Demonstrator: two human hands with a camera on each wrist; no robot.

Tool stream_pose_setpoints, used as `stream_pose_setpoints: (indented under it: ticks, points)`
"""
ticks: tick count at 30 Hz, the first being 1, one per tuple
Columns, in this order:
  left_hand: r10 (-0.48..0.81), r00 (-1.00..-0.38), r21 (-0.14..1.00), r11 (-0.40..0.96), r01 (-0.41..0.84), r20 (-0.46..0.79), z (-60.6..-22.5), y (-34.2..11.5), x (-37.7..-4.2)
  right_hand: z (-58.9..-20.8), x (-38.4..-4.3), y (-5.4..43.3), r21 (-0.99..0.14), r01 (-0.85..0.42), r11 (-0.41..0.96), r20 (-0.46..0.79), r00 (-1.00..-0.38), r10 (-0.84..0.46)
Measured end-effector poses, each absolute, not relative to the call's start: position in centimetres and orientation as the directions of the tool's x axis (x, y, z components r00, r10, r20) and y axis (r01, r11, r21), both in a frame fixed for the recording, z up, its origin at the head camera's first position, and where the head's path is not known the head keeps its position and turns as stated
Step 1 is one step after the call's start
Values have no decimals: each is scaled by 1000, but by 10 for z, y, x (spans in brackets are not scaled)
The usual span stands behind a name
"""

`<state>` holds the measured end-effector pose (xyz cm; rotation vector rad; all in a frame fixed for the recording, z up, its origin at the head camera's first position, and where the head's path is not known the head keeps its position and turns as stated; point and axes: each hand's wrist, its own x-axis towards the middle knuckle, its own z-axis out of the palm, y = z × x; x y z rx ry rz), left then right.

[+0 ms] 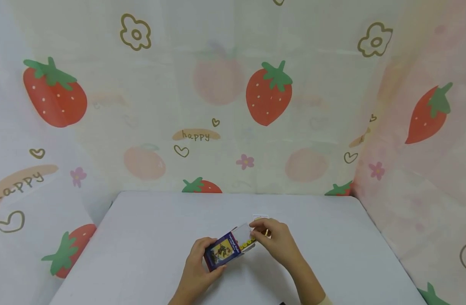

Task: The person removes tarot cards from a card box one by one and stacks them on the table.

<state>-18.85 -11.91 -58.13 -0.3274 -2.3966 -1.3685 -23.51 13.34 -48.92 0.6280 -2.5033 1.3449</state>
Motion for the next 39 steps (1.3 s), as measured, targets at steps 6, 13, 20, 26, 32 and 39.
stream_pose_setpoints:
  ticks: [6,13,20,26,32,39]
  points:
    - [22,-901,766,518,380,432,-582,-120,-190,-488,-237,136,-721,-476,505,409,-879,-244]
    - [31,-895,755,524,394,445,-582,-122,-190,-486,-237,138,-730,-460,505,404,-887,-225]
    - [28,-904,765,521,377,426,-581,-123,-189,-487,-237,140,-735,-446,511,391,-894,-218]
    - [22,-904,776,504,379,427,-579,-124,-191,-483,-238,141,-722,-454,523,406,-889,-210]
    - [18,-897,768,509,388,441,-582,-123,-192,-480,-237,143,-713,-460,530,422,-884,-200]
    - [25,-891,759,513,401,454,-586,-125,-190,-487,-236,137,-717,-467,518,433,-880,-194]
